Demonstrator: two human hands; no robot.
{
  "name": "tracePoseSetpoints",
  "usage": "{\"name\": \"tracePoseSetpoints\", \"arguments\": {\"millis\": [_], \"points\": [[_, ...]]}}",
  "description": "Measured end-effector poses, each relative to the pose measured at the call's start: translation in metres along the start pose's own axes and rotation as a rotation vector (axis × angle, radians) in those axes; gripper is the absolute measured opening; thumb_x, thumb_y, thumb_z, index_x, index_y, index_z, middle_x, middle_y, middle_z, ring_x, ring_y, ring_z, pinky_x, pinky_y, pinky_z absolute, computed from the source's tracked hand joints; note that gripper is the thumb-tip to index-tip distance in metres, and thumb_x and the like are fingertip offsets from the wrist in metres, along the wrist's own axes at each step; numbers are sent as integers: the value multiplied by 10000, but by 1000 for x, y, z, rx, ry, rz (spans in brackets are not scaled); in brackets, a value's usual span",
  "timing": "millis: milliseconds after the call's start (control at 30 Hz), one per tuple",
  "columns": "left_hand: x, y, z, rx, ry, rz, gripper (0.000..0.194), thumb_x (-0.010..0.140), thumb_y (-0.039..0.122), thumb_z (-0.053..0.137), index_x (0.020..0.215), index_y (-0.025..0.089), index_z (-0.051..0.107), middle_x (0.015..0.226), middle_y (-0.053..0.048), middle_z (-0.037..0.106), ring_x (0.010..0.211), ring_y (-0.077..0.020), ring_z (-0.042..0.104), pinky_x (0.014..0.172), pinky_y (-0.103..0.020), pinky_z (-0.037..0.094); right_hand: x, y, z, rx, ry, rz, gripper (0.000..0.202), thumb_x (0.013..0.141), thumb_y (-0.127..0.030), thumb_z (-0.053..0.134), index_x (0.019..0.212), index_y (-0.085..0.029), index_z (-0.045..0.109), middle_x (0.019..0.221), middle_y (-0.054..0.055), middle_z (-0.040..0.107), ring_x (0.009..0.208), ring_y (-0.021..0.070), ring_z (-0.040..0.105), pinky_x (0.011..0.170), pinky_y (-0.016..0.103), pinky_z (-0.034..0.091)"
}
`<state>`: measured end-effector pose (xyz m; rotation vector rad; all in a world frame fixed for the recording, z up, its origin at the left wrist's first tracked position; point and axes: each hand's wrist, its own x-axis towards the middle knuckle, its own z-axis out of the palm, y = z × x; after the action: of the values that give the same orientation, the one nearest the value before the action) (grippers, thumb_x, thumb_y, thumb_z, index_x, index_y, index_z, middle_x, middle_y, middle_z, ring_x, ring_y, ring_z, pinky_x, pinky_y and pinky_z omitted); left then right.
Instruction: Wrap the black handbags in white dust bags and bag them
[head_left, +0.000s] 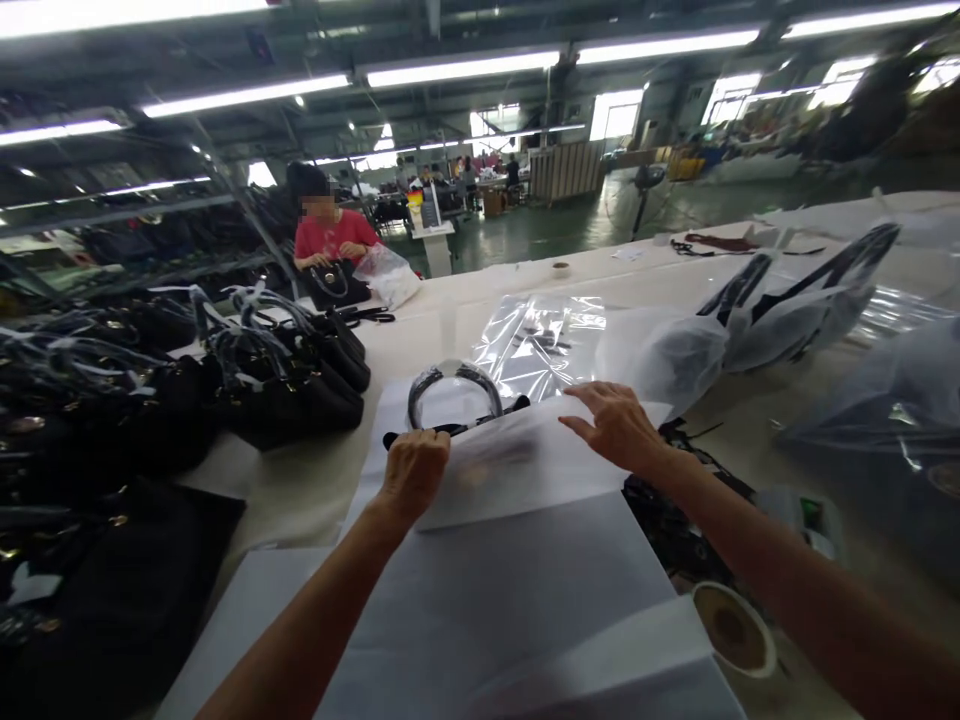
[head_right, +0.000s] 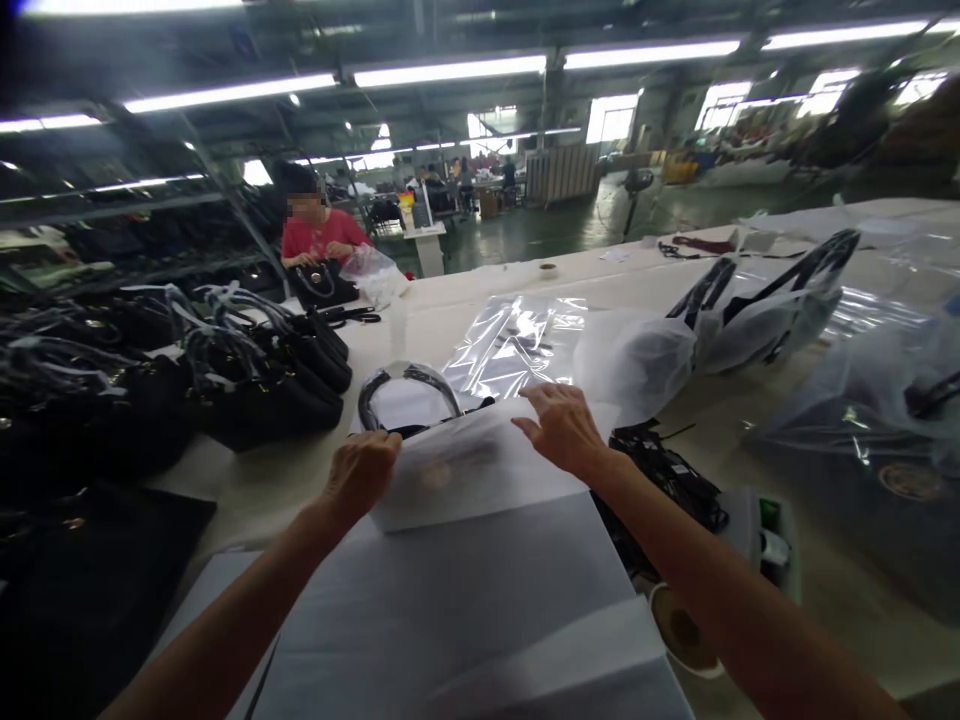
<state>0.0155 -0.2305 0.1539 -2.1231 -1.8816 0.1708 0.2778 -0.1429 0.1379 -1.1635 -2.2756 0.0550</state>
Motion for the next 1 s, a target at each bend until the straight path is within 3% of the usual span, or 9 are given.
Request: {"name": "tracePoseSetpoints", "arguments": {"millis": [100,200,367,500,633,733,800,867,1000], "points": [[13,-5,0,4,-31,55,252,785,-1,403,817,127,618,751,-104,662,735,-245,660,629,-314,483,32,-31,13,106,47,-98,683,732,-352,698,1327,-195,399,1255,155,531,1177,316,467,998,515,308],[21,-9,-3,6,-65,92,264,789,-11,385,831,114,614,763,-114,663,714,-253,668,608,-322,499,67,-61,30,230,-55,-115,1013,617,-369,789,1429,-214,204,1343,162,440,1266,330,375,1054,555,202],[29,-16,-8,-17,-119,120,286,808,-7,353,870,92,614,788,-141,662,740,-272,673,606,-349,521,95,-76,56,451,-286,-95,1289,453,-430,848,1458,-205,74,1341,189,428,1217,361,432,1003,523,299],[39,-27,-8,-47,-159,118,288,797,-19,364,876,93,617,803,-145,665,764,-264,673,620,-337,522,86,-70,68,361,-238,-199,1275,453,-310,862,1456,-184,84,1244,180,522,1144,351,493,988,512,310],[44,-31,-17,-61,-170,102,298,792,-30,362,876,98,618,810,-136,668,790,-243,663,647,-316,514,81,-68,80,257,-150,-159,947,640,-115,687,1436,-150,176,1101,133,622,999,274,583,909,413,402],[20,-9,-23,-22,-18,72,329,790,-21,358,979,75,610,939,-181,654,863,-267,636,682,-363,511,85,-71,87,251,-186,-64,834,684,-82,553,1433,-175,198,974,77,665,811,220,624,768,343,467],[-9,20,-13,-13,224,143,360,794,19,362,1068,71,590,1086,-218,613,986,-301,588,747,-411,499,87,-72,87,246,-219,-28,821,684,-91,525,1433,-191,206,911,55,670,749,207,622,713,323,474],[-34,49,13,-134,413,307,309,799,108,386,992,106,627,997,-178,648,914,-280,604,722,-378,500,88,-73,86,236,-232,-5,805,683,-105,524,1427,-184,229,894,58,669,756,213,621,721,330,472],[-34,71,87,-148,507,42,496,735,102,476,1222,13,474,1283,-232,503,1216,-350,445,929,-466,437,86,-72,82,279,-243,37,788,681,-114,547,1412,-197,266,934,69,662,778,215,618,737,336,463]]}}
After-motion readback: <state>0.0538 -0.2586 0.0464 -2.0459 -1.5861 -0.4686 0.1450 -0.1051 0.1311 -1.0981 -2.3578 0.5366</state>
